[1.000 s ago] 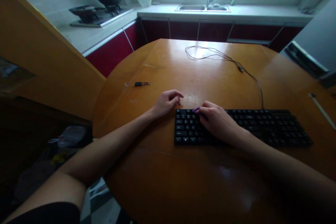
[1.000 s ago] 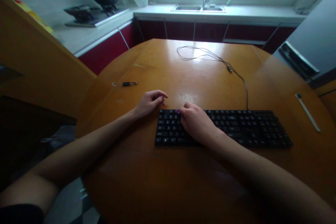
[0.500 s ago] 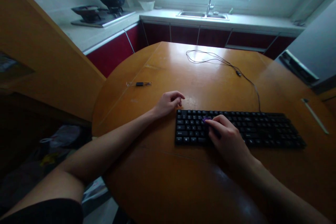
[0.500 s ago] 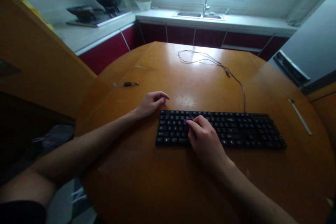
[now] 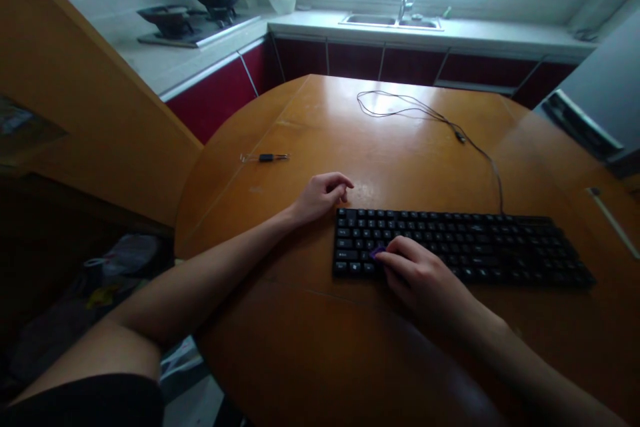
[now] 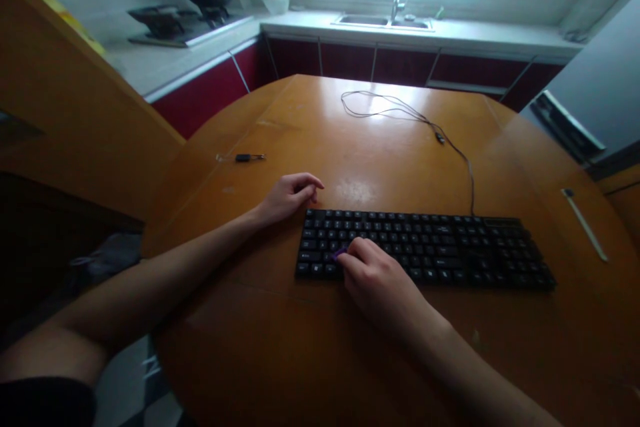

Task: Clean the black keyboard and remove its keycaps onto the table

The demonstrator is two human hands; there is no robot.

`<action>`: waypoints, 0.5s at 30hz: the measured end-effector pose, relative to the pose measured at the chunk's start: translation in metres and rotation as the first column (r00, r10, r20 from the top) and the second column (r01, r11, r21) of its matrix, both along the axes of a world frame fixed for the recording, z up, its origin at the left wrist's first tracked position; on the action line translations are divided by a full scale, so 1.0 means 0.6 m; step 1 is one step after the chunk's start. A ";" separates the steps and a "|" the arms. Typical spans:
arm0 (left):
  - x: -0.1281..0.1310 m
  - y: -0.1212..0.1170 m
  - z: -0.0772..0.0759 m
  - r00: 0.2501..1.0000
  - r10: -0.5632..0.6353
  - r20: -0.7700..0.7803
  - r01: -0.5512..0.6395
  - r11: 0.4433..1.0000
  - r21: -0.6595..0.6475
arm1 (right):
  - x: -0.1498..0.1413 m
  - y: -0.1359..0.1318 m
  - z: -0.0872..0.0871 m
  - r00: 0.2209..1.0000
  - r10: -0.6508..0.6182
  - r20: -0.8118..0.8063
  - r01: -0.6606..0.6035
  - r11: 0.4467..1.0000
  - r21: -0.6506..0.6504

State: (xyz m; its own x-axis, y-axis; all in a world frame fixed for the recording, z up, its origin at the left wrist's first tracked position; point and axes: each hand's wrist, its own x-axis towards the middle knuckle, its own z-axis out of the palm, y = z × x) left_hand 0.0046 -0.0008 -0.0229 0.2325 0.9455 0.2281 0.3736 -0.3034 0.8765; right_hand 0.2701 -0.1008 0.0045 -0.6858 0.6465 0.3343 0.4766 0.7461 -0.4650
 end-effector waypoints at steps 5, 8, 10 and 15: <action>0.000 0.000 0.002 0.999 0.007 -0.033 -0.006 1.000 0.014 | 0.002 0.014 -0.002 0.974 -0.222 -0.043 0.223 0.975 0.004; -0.001 0.000 0.003 0.999 0.005 -0.043 -0.005 1.000 0.013 | -0.003 0.008 -0.003 0.980 -0.197 0.010 0.197 0.980 0.013; -0.001 0.000 0.004 0.999 0.008 -0.048 -0.008 1.000 0.013 | -0.008 -0.003 -0.001 0.992 -0.113 0.052 0.112 0.993 0.021; 0.000 -0.001 0.008 0.999 0.012 -0.042 -0.012 1.000 0.003 | -0.015 -0.004 0.008 0.993 -0.107 -0.054 0.106 0.994 -0.025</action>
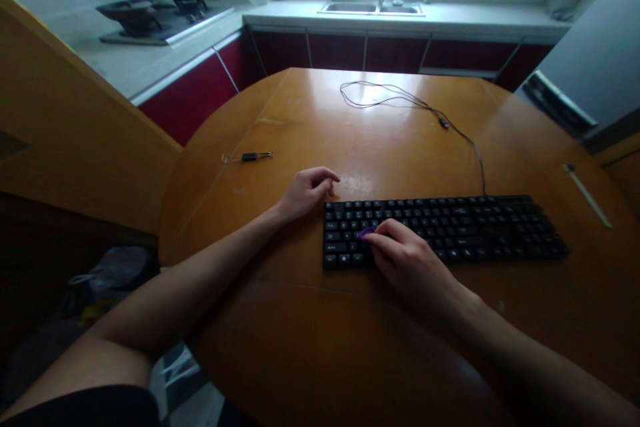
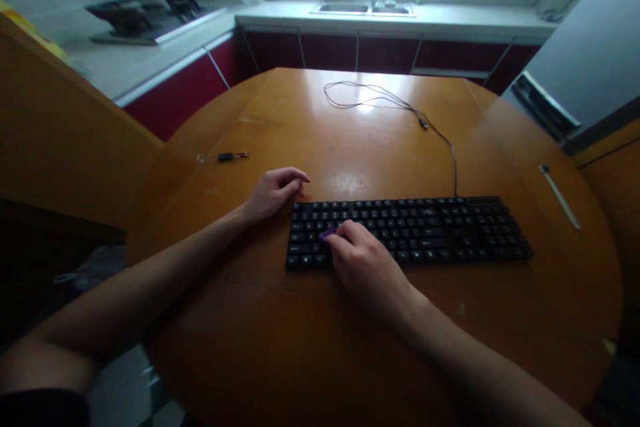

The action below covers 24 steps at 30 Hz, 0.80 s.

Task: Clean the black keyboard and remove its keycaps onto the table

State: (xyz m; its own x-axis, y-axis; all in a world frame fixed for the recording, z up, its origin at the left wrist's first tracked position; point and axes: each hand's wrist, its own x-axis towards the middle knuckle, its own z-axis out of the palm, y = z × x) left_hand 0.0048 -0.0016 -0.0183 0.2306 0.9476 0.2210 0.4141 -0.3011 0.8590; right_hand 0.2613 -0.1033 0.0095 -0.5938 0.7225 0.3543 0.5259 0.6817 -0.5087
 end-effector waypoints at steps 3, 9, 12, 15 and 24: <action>0.002 -0.001 0.003 1.000 -0.007 0.005 0.007 1.000 -0.009 | -0.007 0.025 0.002 0.981 -0.168 -0.100 0.174 0.983 0.051; 0.002 -0.001 0.002 1.000 -0.006 0.006 0.005 1.000 0.006 | -0.023 0.057 -0.013 0.989 -0.116 0.095 0.106 0.989 0.101; 0.002 0.001 -0.002 1.000 -0.009 0.013 0.009 1.000 0.009 | -0.019 0.055 -0.013 0.986 -0.057 0.155 0.045 0.996 0.080; 0.002 0.002 -0.005 1.000 -0.004 0.019 0.004 1.000 0.009 | -0.005 0.054 -0.005 0.989 -0.041 0.139 0.034 0.998 0.051; 0.001 0.004 -0.006 1.000 -0.019 0.021 0.019 1.000 -0.001 | 0.014 0.047 -0.003 0.964 -0.265 0.036 0.262 0.963 0.067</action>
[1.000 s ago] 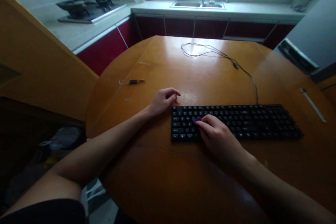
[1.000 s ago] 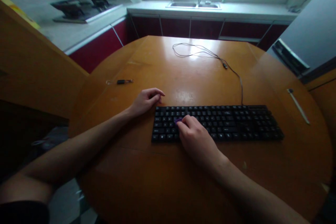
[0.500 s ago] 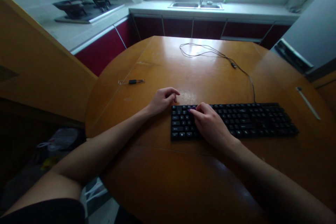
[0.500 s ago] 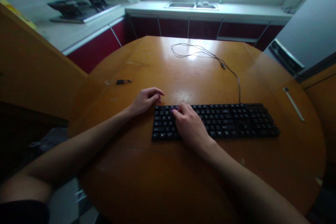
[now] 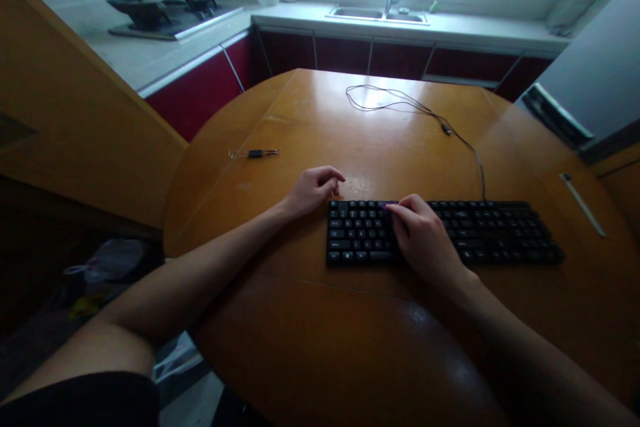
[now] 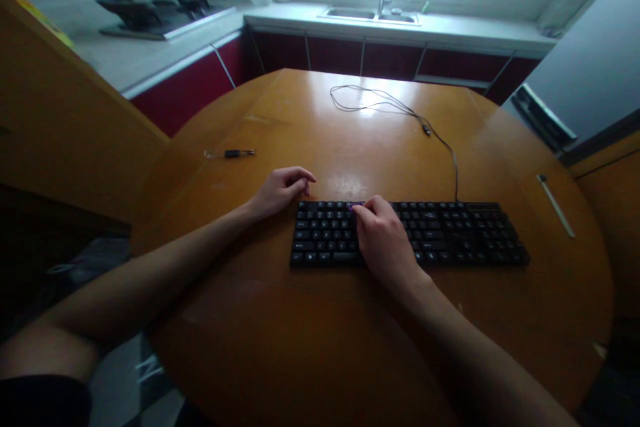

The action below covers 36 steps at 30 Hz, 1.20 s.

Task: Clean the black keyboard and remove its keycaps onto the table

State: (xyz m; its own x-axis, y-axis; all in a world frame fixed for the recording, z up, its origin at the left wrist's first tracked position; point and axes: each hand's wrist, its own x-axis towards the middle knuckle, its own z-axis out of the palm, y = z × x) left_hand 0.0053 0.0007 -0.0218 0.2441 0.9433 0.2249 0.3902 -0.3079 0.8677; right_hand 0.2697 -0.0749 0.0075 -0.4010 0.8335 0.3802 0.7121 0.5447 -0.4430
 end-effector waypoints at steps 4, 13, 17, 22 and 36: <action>0.000 -0.002 0.003 1.000 0.016 -0.009 -0.016 1.000 0.014 | -0.033 -0.062 0.007 0.920 0.375 0.115 -0.368 0.927 -0.075; -0.002 -0.001 0.002 1.000 0.018 0.002 -0.018 1.000 -0.002 | 0.007 -0.030 0.006 0.996 0.073 -0.059 -0.072 0.997 0.013; -0.001 -0.003 0.004 1.000 0.017 -0.022 -0.017 1.000 0.005 | 0.016 -0.008 -0.002 0.998 -0.027 -0.051 0.027 1.000 0.000; -0.002 -0.003 0.008 0.999 0.027 -0.035 -0.027 1.000 0.011 | -0.022 -0.066 -0.008 0.982 0.185 0.045 -0.182 0.981 -0.072; -0.001 -0.002 0.008 1.000 0.017 -0.019 -0.017 1.000 -0.003 | 0.032 0.001 -0.001 0.985 -0.166 -0.054 0.166 0.986 0.002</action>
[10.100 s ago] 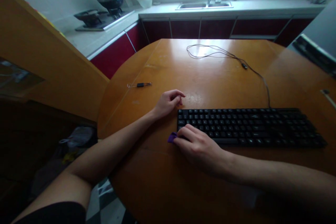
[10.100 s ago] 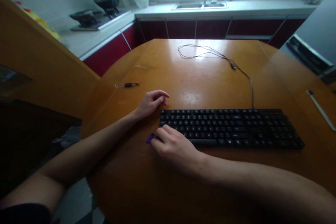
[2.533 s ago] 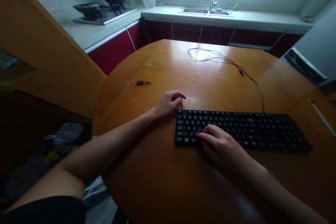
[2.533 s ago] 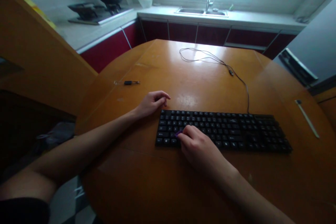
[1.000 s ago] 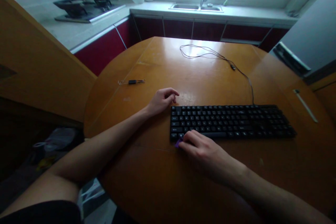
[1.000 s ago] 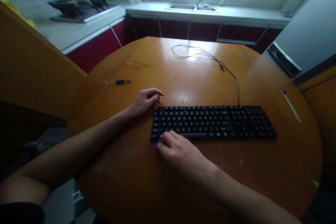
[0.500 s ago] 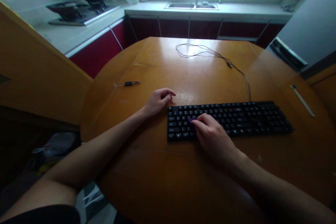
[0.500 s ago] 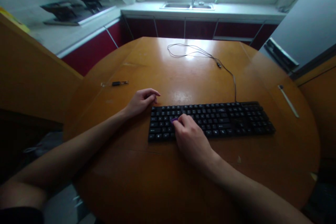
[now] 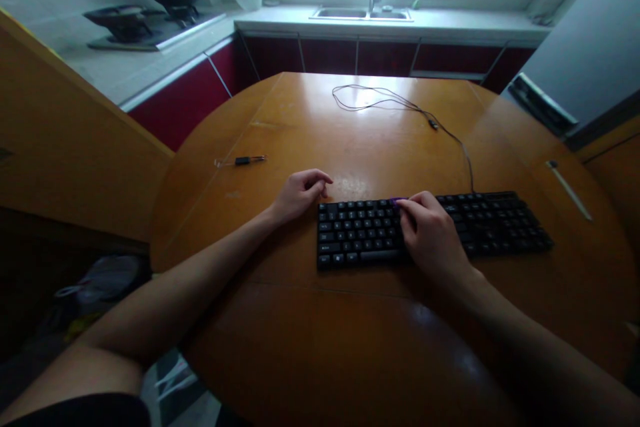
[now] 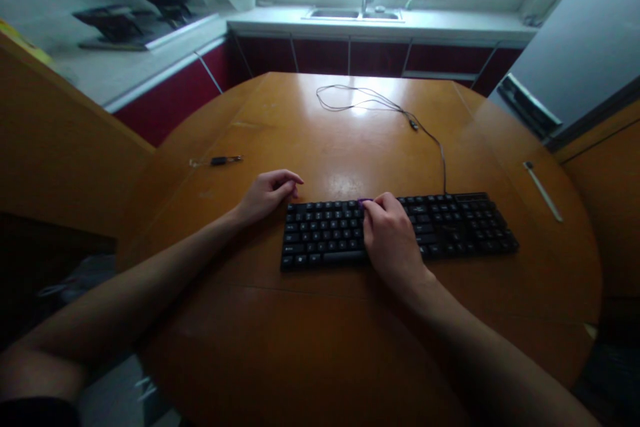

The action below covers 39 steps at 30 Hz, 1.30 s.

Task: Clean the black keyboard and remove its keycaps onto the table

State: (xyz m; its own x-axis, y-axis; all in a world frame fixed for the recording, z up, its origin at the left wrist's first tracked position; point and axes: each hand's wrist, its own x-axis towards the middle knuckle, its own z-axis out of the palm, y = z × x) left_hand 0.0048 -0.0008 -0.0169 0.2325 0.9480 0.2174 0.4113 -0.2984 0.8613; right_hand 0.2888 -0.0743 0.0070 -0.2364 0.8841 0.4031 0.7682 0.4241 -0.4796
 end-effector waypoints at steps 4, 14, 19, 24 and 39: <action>0.000 0.000 -0.002 1.000 0.002 0.001 -0.002 1.000 0.001 | -0.026 -0.030 -0.011 0.991 0.116 0.071 -0.112 0.992 -0.053; 0.000 -0.001 0.001 1.000 0.012 -0.005 -0.012 1.000 0.002 | -0.043 -0.065 -0.002 0.939 0.343 -0.016 -0.344 0.937 -0.068; -0.001 0.000 0.000 1.000 0.002 -0.026 -0.002 1.000 -0.002 | 0.011 0.011 -0.002 0.999 0.025 -0.039 -0.025 1.000 0.016; -0.001 0.001 0.000 1.000 0.004 -0.026 -0.004 1.000 0.006 | 0.013 0.022 -0.014 0.999 0.043 0.013 -0.042 0.999 -0.028; -0.005 0.004 -0.008 1.000 -0.009 -0.024 0.010 1.000 0.017 | -0.037 0.023 -0.013 0.929 0.351 0.118 -0.367 0.914 0.174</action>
